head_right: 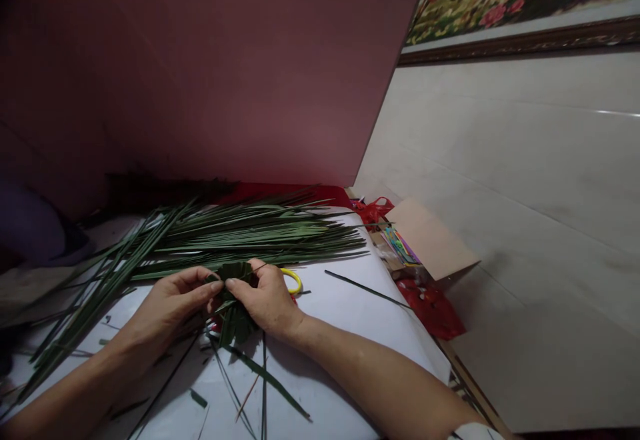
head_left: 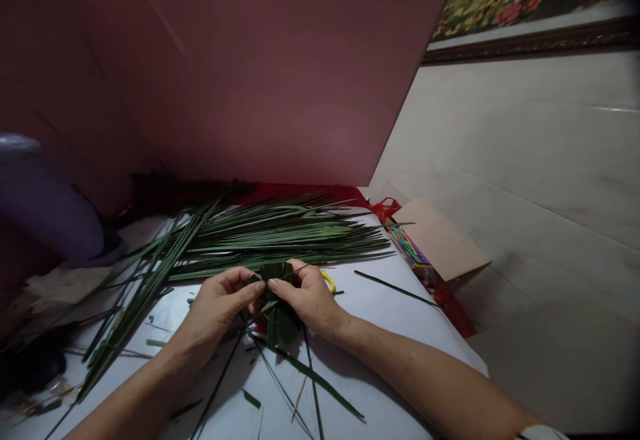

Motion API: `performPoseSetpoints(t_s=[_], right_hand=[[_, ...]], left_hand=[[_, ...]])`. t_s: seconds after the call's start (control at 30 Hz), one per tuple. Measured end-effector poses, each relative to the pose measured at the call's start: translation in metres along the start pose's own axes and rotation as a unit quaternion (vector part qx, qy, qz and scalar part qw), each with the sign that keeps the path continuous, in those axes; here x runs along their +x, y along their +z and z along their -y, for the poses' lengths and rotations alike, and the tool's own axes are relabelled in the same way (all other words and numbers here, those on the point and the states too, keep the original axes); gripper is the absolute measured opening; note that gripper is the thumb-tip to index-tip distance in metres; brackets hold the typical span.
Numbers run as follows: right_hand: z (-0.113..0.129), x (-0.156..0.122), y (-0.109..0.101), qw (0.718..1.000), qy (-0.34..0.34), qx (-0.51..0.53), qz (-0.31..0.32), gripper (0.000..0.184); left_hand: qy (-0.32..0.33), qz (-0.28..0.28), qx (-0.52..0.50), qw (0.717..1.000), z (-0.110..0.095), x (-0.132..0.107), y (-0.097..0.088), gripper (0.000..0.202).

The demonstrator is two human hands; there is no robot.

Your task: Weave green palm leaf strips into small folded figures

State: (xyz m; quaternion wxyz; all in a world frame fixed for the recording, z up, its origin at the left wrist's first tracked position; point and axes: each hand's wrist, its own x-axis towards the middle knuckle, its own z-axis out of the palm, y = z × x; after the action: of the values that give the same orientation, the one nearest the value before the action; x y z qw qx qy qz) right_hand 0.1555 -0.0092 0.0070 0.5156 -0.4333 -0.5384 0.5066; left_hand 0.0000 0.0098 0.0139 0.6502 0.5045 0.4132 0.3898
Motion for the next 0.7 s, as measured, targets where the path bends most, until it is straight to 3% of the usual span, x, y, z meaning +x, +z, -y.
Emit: performPoseSetpoints(t_s=[0.27,0.5,0.7], right_hand=[[-0.0024,0.0011,0.0000,1.000,-0.001,0.003,-0.020,0.010],[-0.0007,0.0019,0.0002,1.000,-0.010,0.008,-0.014,0.007],[0.0012,0.0007,-0.0007,1.000,-0.012,-0.012,-0.007,0.008]], left_hand=[[0.003,-0.053,0.028,0.998,-0.0079,-0.0059,0.0071,0.018],[-0.002,-0.060,0.038,0.998,-0.0061,-0.0056,0.0075,0.020],[0.006,-0.032,0.039,0.999,-0.0046,-0.0043,0.0061,0.021]])
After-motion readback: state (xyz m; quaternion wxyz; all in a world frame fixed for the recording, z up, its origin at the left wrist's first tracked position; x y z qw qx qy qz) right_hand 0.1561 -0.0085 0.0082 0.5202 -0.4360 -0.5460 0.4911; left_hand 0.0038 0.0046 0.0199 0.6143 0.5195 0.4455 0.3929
